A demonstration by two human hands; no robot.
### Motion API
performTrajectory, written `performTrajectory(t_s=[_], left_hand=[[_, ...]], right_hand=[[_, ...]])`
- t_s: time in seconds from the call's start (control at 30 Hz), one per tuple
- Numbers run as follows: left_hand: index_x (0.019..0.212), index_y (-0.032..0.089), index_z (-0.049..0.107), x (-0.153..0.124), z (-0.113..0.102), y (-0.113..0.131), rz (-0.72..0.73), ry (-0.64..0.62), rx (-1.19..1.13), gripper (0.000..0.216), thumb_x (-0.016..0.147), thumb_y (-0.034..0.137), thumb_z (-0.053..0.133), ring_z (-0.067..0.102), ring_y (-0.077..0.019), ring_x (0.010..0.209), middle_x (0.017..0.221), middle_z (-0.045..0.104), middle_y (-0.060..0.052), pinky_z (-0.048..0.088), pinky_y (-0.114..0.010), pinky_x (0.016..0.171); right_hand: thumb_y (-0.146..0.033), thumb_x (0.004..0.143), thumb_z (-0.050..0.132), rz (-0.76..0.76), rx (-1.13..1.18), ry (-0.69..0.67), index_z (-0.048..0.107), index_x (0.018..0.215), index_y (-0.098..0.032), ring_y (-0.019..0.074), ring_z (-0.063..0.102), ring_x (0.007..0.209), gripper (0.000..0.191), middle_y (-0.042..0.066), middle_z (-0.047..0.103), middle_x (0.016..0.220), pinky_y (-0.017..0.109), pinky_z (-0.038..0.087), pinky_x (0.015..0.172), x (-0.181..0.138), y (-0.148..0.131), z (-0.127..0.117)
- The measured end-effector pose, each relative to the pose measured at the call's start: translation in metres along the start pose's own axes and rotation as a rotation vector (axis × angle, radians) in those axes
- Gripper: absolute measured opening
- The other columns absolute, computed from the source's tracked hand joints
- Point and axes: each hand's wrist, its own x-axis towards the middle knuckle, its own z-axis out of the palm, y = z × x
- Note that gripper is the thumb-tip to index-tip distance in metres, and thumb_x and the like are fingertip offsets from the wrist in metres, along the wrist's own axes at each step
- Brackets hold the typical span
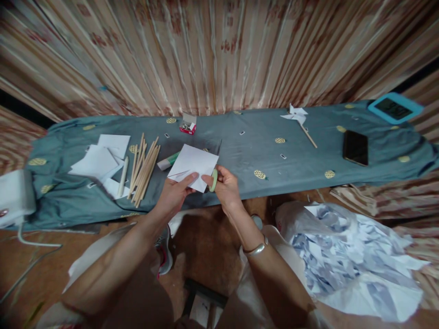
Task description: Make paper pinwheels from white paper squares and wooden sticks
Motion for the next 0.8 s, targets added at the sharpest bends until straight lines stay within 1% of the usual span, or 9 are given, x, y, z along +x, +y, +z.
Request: performTrajectory(t_s=[0.07,0.13,0.23,0.37,0.43,0.57,0.8], left_hand=[[0.092,0.014,0.071,0.003,-0.003,0.002,0.029,0.011,0.015,0.047,0.054,0.038,0.084,0.064,-0.0151,0.067,0.088,0.074,-0.006,0.051,-0.024,0.055],[0.096,0.015,0.071,0.007,-0.007,0.007,0.071,0.038,0.020,0.047,0.056,0.037,0.083,0.065,-0.0151,0.067,0.089,0.075,-0.005,0.050,-0.023,0.054],[0.094,0.015,0.071,0.014,-0.014,0.016,0.141,0.095,0.018,0.043,0.059,0.036,0.082,0.066,-0.0149,0.068,0.089,0.075,-0.004,0.048,-0.022,0.052],[0.089,0.015,0.070,0.020,-0.022,0.023,0.195,0.123,0.021,0.038,0.060,0.036,0.082,0.067,-0.0165,0.069,0.088,0.075,-0.005,0.049,-0.023,0.051],[0.088,0.015,0.070,0.020,-0.023,0.023,0.194,0.123,0.033,0.038,0.059,0.038,0.081,0.067,-0.0169,0.068,0.086,0.075,-0.005,0.049,-0.023,0.051],[0.087,0.016,0.070,0.016,-0.020,0.021,0.180,0.113,0.055,0.037,0.060,0.038,0.080,0.066,-0.0168,0.069,0.085,0.074,-0.005,0.050,-0.024,0.054],[0.086,0.014,0.070,0.012,-0.013,0.018,0.161,0.102,0.063,0.042,0.057,0.041,0.082,0.063,-0.0165,0.068,0.086,0.074,-0.009,0.050,-0.024,0.054]], right_hand=[[-0.051,0.047,0.091,0.000,-0.015,-0.031,0.064,0.086,-0.021,0.0116,0.057,0.058,0.056,-0.003,0.069,0.069,0.025,0.047,0.058,-0.004,0.001,0.000],[-0.055,0.055,0.087,-0.004,-0.035,-0.072,0.065,0.085,-0.021,0.0105,0.056,0.059,0.051,-0.002,0.069,0.070,0.024,0.047,0.060,-0.011,0.002,-0.002],[-0.059,0.068,0.079,0.020,-0.093,-0.175,0.066,0.095,-0.022,0.0112,0.058,0.063,0.048,0.000,0.071,0.074,0.025,0.047,0.064,-0.025,0.005,-0.008],[-0.059,0.070,0.079,0.070,-0.181,-0.414,0.068,0.101,-0.022,0.0143,0.063,0.072,0.050,0.003,0.072,0.082,0.028,0.051,0.070,-0.043,0.013,-0.017],[-0.058,0.070,0.080,0.102,-0.209,-0.483,0.068,0.103,-0.022,0.0144,0.063,0.072,0.050,0.003,0.071,0.083,0.028,0.051,0.069,-0.049,0.017,-0.020],[-0.057,0.071,0.080,0.116,-0.242,-0.502,0.070,0.102,-0.022,0.0128,0.060,0.069,0.048,0.001,0.069,0.079,0.026,0.049,0.065,-0.053,0.019,-0.021],[-0.059,0.071,0.079,0.055,-0.224,-0.471,0.070,0.099,-0.022,0.0119,0.059,0.063,0.047,0.001,0.070,0.075,0.028,0.053,0.067,-0.047,0.018,-0.017]])
